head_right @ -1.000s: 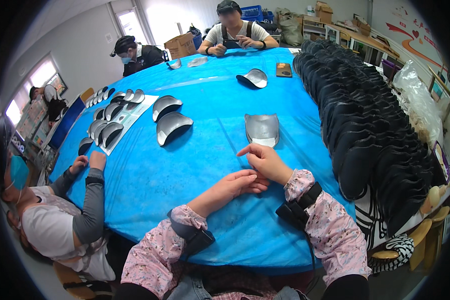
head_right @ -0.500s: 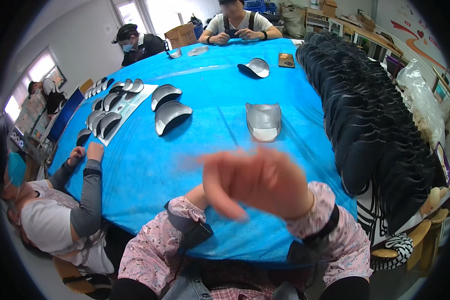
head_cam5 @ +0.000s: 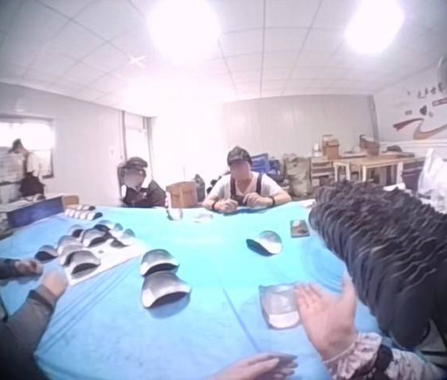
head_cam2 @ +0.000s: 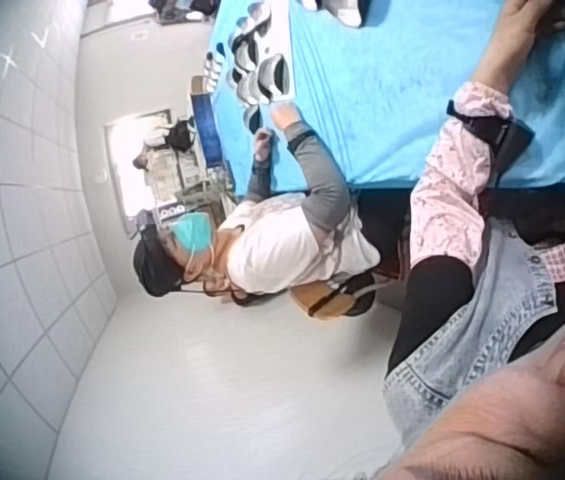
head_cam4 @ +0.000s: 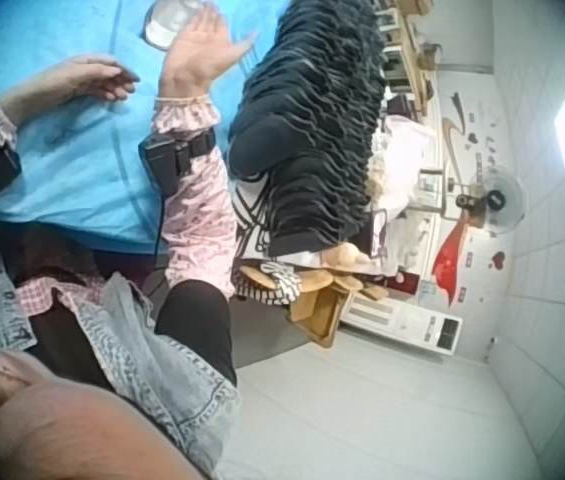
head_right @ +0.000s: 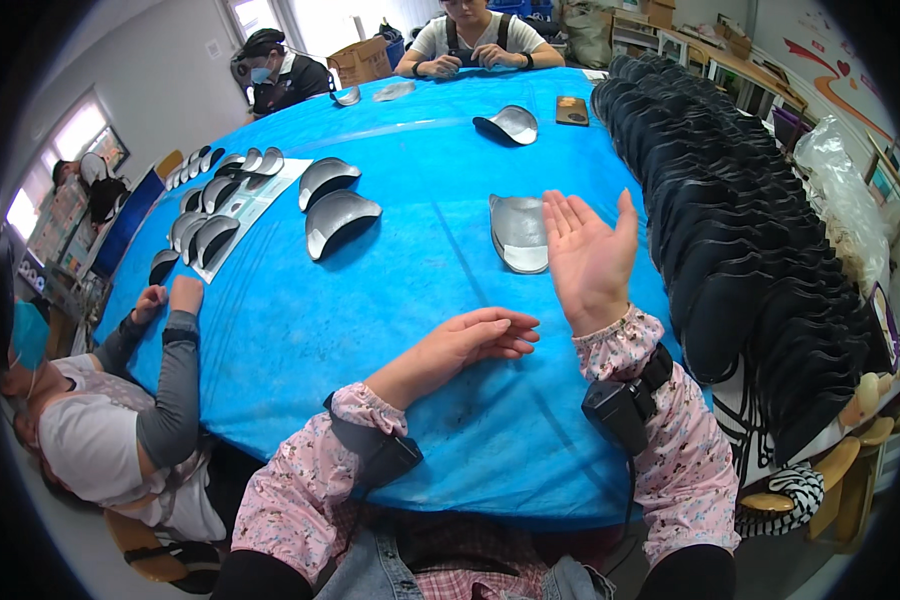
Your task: The person is inspecting and sorting black shoe heel components at a production table.
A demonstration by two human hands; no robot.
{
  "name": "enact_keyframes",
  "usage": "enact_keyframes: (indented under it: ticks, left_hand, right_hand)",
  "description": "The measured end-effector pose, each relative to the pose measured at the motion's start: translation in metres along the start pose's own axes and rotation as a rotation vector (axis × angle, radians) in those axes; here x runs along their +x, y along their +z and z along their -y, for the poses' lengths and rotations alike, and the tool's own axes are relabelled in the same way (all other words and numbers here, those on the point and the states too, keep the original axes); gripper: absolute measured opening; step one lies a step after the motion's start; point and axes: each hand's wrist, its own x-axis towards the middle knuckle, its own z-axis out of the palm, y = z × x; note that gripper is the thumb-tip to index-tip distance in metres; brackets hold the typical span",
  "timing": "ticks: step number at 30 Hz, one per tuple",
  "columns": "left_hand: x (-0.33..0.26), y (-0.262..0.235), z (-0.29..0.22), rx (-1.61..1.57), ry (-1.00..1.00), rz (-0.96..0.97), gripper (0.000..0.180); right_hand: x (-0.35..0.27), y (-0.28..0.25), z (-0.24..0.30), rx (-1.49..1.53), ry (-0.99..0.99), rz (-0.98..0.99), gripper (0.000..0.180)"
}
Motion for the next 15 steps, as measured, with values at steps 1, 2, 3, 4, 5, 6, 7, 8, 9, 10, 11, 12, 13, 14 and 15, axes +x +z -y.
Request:
enact_keyframes:
  ticks: [1, 2, 3, 4, 5, 6, 7, 8, 9, 10, 11, 12, 13, 14, 15]
  left_hand:
    - [0.0, 0.0, 0.0, -0.002, 0.0, -0.002, 0.04]
    - [0.0, 0.0, 0.0, 0.001, 0.002, 0.0, 0.04]
    - [-0.001, 0.0, -0.001, 0.006, 0.002, -0.001, 0.04]
    - [-0.001, 0.001, -0.002, 0.01, 0.002, -0.002, 0.04]
    - [-0.001, 0.001, -0.002, 0.01, 0.004, -0.001, 0.04]
    - [0.0, 0.001, -0.002, 0.007, 0.003, 0.003, 0.04]
    - [0.0, 0.0, -0.001, 0.004, 0.003, 0.006, 0.04]
    - [0.0, 0.0, -0.001, 0.006, 0.005, 0.004, 0.04]
    - [0.001, 0.0, 0.001, -0.01, 0.001, 0.009, 0.039]
    - [0.001, -0.002, 0.003, -0.027, -0.003, 0.015, 0.039]
    - [-0.001, -0.005, 0.008, -0.026, 0.001, 0.012, 0.039]
    - [-0.008, -0.009, 0.014, 0.001, 0.04, -0.054, 0.038]
    - [-0.01, -0.013, 0.021, 0.022, 0.083, -0.104, 0.037]
    - [-0.002, -0.014, 0.028, -0.111, 0.268, 0.113, 0.037]
    - [0.001, -0.016, 0.026, -0.104, 0.278, 0.123, 0.037]
  right_hand:
    - [-0.001, 0.001, -0.001, 0.009, 0.01, -0.002, 0.091]
    - [-0.002, 0.002, -0.001, 0.009, 0.008, 0.001, 0.091]
    - [-0.003, 0.003, -0.002, 0.034, 0.021, 0.005, 0.088]
    - [-0.004, 0.004, -0.002, 0.058, 0.033, 0.009, 0.085]
    - [-0.004, 0.004, -0.003, 0.056, 0.032, 0.01, 0.085]
    - [-0.004, 0.005, -0.004, 0.037, 0.047, -0.006, 0.082]
    - [-0.005, 0.005, -0.005, 0.017, 0.062, -0.022, 0.08]
    - [-0.006, 0.005, -0.007, 0.017, 0.064, -0.019, 0.08]
    - [-0.006, 0.002, -0.011, -0.141, 0.12, 0.086, 0.071]
    - [-0.007, -0.001, -0.015, -0.301, 0.175, 0.192, 0.064]
    - [-0.012, -0.008, -0.026, -0.512, 0.14, 0.337, 0.047]
    - [-0.024, -0.007, -0.031, -1.121, -0.068, 0.815, 0.042]
    - [-0.042, -0.011, -0.052, -1.199, 0.085, 0.768, 0.031]
    - [-0.054, -0.002, -0.063, -1.792, -0.26, 1.149, 0.021]
    - [-0.066, -0.003, -0.068, -1.817, -0.545, 1.066, 0.019]
